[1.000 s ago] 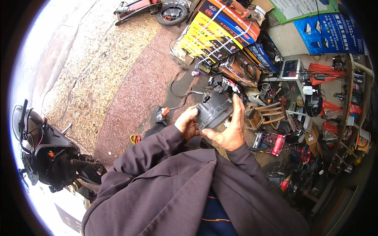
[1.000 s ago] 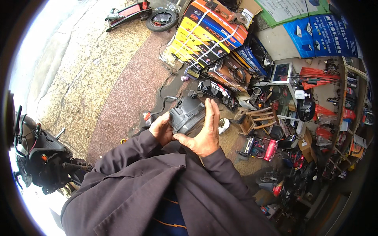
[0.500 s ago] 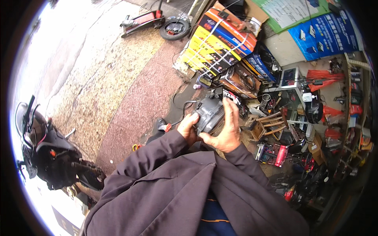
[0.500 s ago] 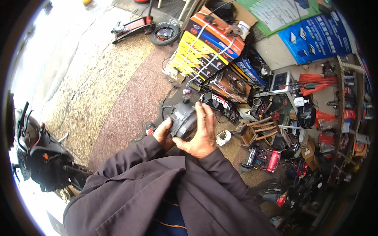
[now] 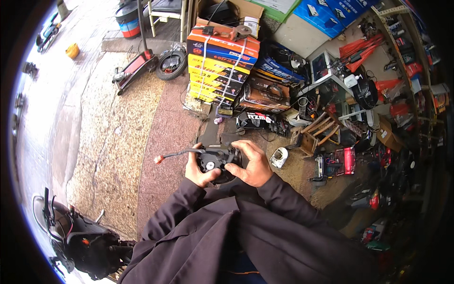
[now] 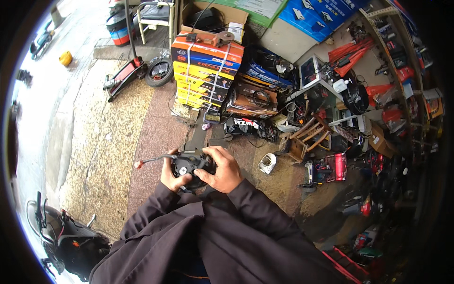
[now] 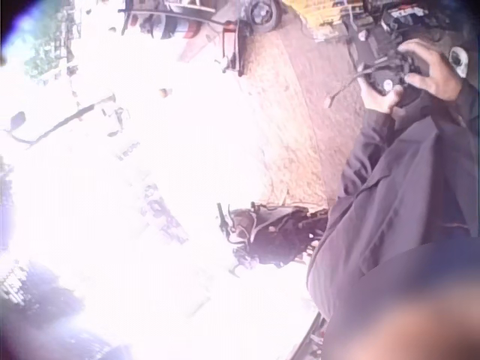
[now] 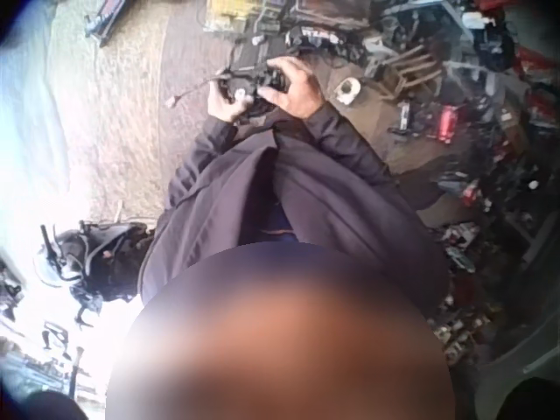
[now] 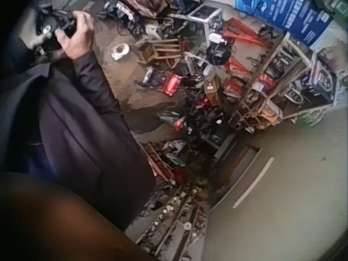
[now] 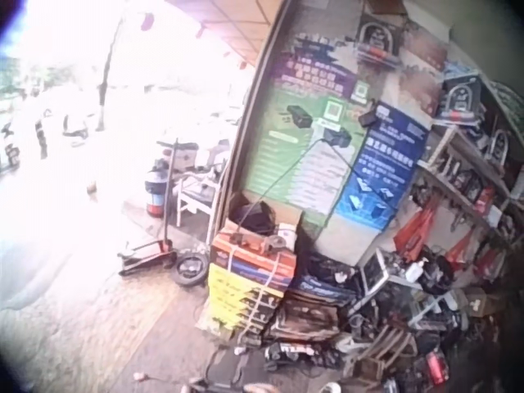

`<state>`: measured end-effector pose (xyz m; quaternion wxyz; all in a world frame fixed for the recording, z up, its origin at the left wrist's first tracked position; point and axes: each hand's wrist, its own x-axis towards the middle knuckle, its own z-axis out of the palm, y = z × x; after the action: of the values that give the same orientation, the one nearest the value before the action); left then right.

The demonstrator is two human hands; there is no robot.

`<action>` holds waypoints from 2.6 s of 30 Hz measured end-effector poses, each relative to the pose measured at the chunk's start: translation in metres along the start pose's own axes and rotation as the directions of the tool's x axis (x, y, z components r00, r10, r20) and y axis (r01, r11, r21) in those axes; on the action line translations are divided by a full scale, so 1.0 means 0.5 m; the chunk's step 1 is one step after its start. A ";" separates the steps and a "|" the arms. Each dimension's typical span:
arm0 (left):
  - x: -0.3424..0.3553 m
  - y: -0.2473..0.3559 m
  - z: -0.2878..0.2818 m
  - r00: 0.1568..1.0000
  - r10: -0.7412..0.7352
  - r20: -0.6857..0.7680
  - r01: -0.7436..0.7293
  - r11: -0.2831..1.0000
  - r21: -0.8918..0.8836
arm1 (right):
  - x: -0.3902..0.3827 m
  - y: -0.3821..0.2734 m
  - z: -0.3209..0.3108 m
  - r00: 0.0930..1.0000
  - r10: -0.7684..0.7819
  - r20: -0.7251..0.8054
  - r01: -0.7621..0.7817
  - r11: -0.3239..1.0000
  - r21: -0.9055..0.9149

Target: The person removes the scooter's front panel and headlight assembly, then uses a screwdriver to loosen and remove fasteners from the handlebar area. The person repeatedly handles the headlight and panel, moving between the scooter and a nearby tool rack.

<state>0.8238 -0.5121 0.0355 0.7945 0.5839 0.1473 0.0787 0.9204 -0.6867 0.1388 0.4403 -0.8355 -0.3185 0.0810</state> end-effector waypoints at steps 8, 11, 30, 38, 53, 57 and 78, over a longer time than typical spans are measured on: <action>0.104 -0.016 0.109 0.929 0.143 0.341 -0.350 0.635 0.688 | 0.078 0.097 0.005 0.980 0.034 0.196 -0.015 0.995 -0.094; 0.151 -0.014 0.153 0.940 0.029 0.339 -0.298 0.553 0.778 | 0.108 0.159 -0.029 0.986 0.085 0.141 -0.082 0.996 -0.031; 0.592 -0.249 0.389 0.995 0.028 0.093 -0.093 0.551 0.829 | 0.383 0.762 -0.291 0.925 0.347 -0.151 -0.333 0.936 0.113; 0.353 -0.282 0.203 0.889 -0.237 -0.393 0.459 0.446 0.769 | 0.584 1.069 -0.272 0.798 0.534 -0.281 -0.533 0.842 0.085; 0.228 -0.297 0.214 0.722 -0.315 -0.616 0.684 0.463 0.564 | 0.694 1.378 -0.119 0.608 0.785 -0.122 -0.642 0.576 0.507; 0.222 -0.290 0.203 0.690 -0.315 -0.652 0.705 0.495 0.508 | 0.702 1.354 -0.125 0.382 0.918 -0.106 -0.734 0.371 0.569; 0.229 -0.208 0.115 0.869 -0.209 -0.449 0.435 0.756 0.489 | 0.116 0.907 -0.035 0.473 0.840 0.267 -0.830 0.526 -0.185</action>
<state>0.9455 -0.5619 -0.0637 0.5395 0.7355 0.4099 -0.0025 1.1822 -0.8493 -0.1993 0.2739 -0.8652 0.0598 0.4157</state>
